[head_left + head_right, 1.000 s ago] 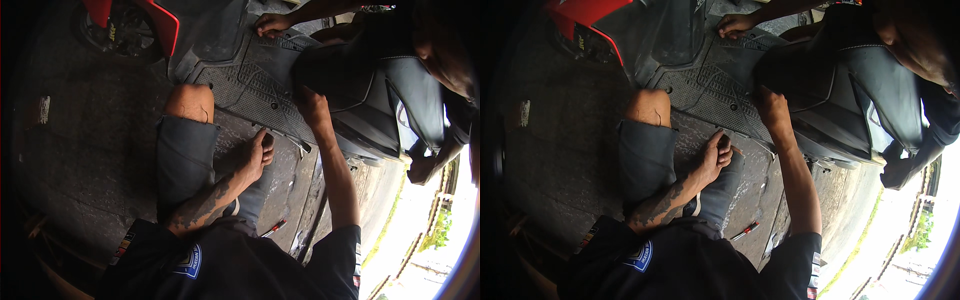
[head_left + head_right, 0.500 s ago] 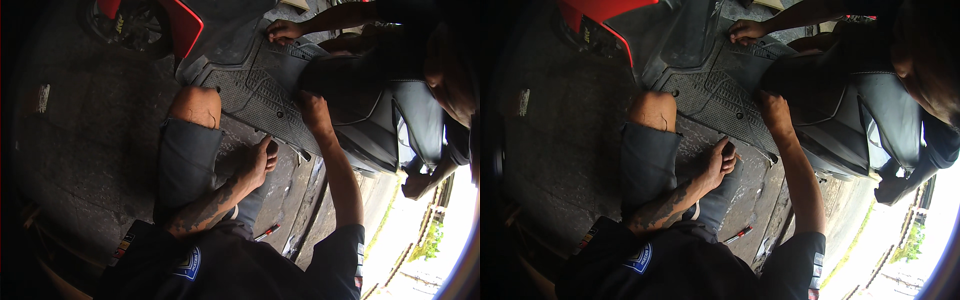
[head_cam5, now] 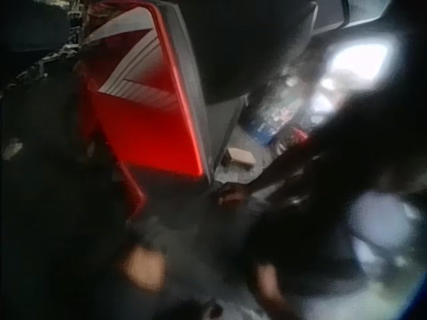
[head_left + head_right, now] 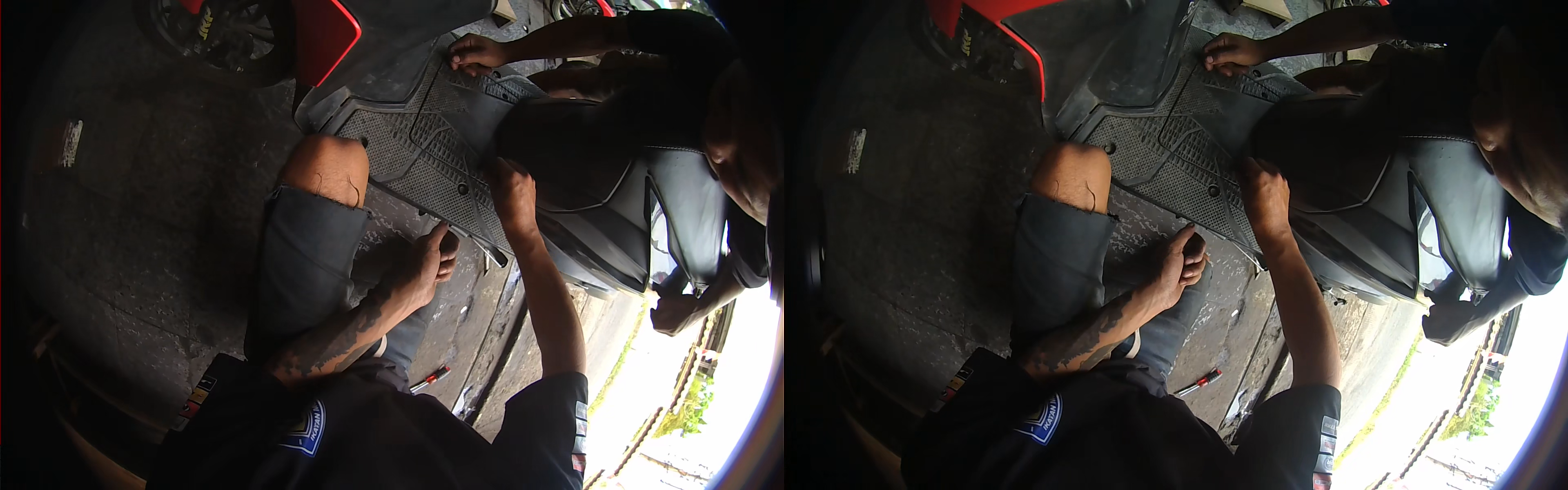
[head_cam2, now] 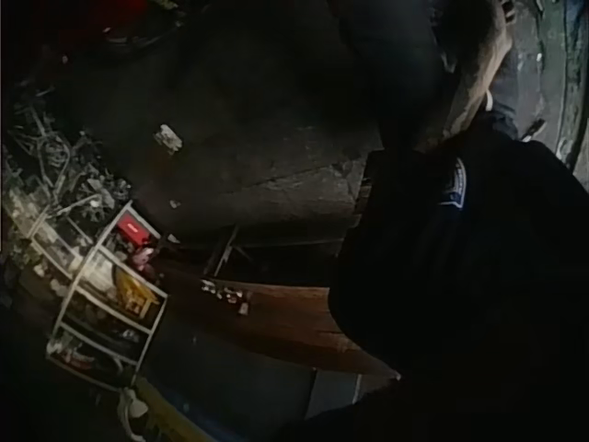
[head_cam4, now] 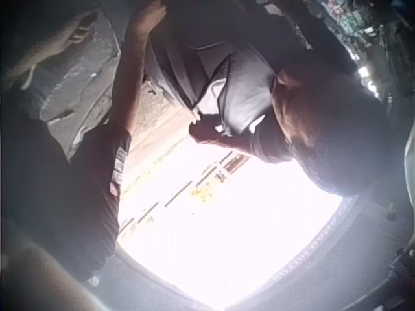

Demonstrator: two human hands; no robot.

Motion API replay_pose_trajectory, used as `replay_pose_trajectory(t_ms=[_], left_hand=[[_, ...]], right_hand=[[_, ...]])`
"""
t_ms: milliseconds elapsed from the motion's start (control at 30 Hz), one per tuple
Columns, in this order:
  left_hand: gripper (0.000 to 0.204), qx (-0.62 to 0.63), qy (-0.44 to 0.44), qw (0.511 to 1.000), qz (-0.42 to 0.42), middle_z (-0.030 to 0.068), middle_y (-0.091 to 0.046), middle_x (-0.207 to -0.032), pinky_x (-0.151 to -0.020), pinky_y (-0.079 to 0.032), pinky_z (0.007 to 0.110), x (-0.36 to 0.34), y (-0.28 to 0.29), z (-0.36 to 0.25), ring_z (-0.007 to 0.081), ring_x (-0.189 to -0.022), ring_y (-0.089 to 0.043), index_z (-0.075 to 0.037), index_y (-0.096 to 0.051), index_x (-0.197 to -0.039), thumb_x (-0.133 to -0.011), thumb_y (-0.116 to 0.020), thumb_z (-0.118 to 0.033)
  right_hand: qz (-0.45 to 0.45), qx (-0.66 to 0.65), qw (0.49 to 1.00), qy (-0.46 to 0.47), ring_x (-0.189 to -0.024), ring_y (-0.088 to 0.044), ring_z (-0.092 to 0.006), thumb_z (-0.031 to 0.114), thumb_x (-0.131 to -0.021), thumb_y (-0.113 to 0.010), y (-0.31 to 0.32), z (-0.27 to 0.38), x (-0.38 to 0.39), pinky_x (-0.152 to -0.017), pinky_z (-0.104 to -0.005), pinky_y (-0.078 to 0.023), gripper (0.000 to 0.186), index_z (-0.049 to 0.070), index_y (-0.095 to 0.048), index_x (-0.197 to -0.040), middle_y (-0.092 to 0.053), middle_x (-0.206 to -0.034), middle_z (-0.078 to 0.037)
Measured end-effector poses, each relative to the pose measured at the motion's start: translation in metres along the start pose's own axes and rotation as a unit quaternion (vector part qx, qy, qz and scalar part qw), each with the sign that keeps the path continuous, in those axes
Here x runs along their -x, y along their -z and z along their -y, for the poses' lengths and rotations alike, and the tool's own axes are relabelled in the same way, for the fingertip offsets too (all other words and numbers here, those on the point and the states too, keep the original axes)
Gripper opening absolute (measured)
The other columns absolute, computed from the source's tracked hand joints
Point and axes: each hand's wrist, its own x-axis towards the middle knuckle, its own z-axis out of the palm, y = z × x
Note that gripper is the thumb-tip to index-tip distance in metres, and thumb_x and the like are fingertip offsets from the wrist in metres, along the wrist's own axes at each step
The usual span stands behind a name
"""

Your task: The person removes plastic body panels from a motorcycle, aligns new or existing panels back onto the frame with the assistance of another person, and secures them by hand and with a screwdriver.

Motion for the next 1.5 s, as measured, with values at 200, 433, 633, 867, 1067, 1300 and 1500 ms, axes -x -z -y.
replay_pose_trajectory(t_ms=[200,433,633,867,1067,1300,1500], left_hand=[[0.044,0.009,0.0,1.0,-0.007,-0.0061,-0.032,-0.052,-0.037,-0.017,0.021,0.001,0.0,0.0,0.0048,-0.04,-0.028,-0.011,-0.043,-0.064,-0.099,-0.037,-0.037],[0.043,0.011,-0.001,1.0,-0.001,-0.0062,-0.032,-0.052,-0.037,-0.017,0.02,-0.001,0.0,0.001,0.0048,-0.041,-0.027,-0.011,-0.044,-0.065,-0.099,-0.037,-0.037],[0.043,0.013,-0.005,1.0,-0.018,-0.0058,-0.032,-0.052,-0.037,-0.017,0.021,0.002,-0.001,-0.002,0.0053,-0.041,-0.027,-0.012,-0.043,-0.065,-0.099,-0.036,-0.037],[0.043,0.073,-0.01,0.997,0.023,-0.0041,-0.037,-0.055,-0.04,-0.022,0.022,0.002,-0.001,-0.006,0.0074,-0.044,-0.034,-0.012,-0.047,-0.068,-0.099,-0.035,-0.04],[0.058,0.172,-0.058,0.971,0.152,0.0172,-0.062,-0.111,-0.086,-0.053,0.039,0.006,-0.006,-0.02,0.0289,-0.104,-0.062,0.004,-0.052,-0.121,-0.098,-0.031,-0.044],[0.061,0.236,-0.074,0.954,0.171,0.0216,-0.046,-0.134,-0.112,-0.03,0.043,0.013,-0.02,-0.027,0.0312,-0.135,-0.033,0.006,-0.041,-0.132,-0.099,-0.028,-0.044],[0.059,0.209,-0.063,0.972,0.083,0.0144,-0.054,-0.126,-0.107,-0.036,0.038,0.011,-0.016,-0.021,0.0229,-0.117,-0.049,0.003,-0.042,-0.133,-0.1,-0.029,-0.043]], right_hand=[[-0.001,0.033,0.999,0.0,-0.076,-0.062,-0.0382,0.008,-0.084,-0.055,0.001,-0.005,0.008,-0.064,-0.0455,-0.05,0.008,0.006,-0.063,-0.084,-0.064,-0.082,-0.016],[-0.023,0.031,0.999,0.0,-0.078,-0.062,-0.038,0.013,-0.084,-0.06,-0.012,-0.018,0.005,-0.063,-0.0444,-0.05,0.01,0.006,-0.065,-0.086,-0.064,-0.084,-0.018],[-0.014,0.066,0.998,-0.015,-0.078,-0.062,-0.0398,0.018,-0.084,-0.061,-0.016,-0.014,0.004,-0.064,-0.0466,-0.049,0.013,0.006,-0.065,-0.087,-0.064,-0.084,-0.019],[0.003,0.131,0.991,0.011,-0.074,-0.062,-0.0395,0.018,-0.086,-0.058,-0.016,-0.008,0.001,-0.063,-0.0472,-0.051,0.013,0.005,-0.059,-0.085,-0.063,-0.08,-0.019],[0.038,0.176,0.983,0.047,-0.073,-0.064,-0.0371,0.013,-0.087,-0.054,-0.014,-0.007,-0.007,-0.062,-0.0449,-0.053,0.008,0.006,-0.057,-0.087,-0.063,-0.081,-0.017],[-0.015,0.045,0.999,-0.025,-0.074,-0.065,-0.0347,0.017,-0.09,-0.054,0.035,0.02,-0.005,-0.059,-0.0422,-0.05,0.014,0.004,-0.056,-0.087,-0.063,-0.08,-0.018],[0.116,-0.145,0.98,0.065,-0.075,-0.065,-0.0318,0.016,-0.082,-0.065,0.063,0.072,0.055,-0.062,-0.0405,-0.051,0.015,0.01,-0.066,-0.096,-0.063,-0.086,-0.011]])
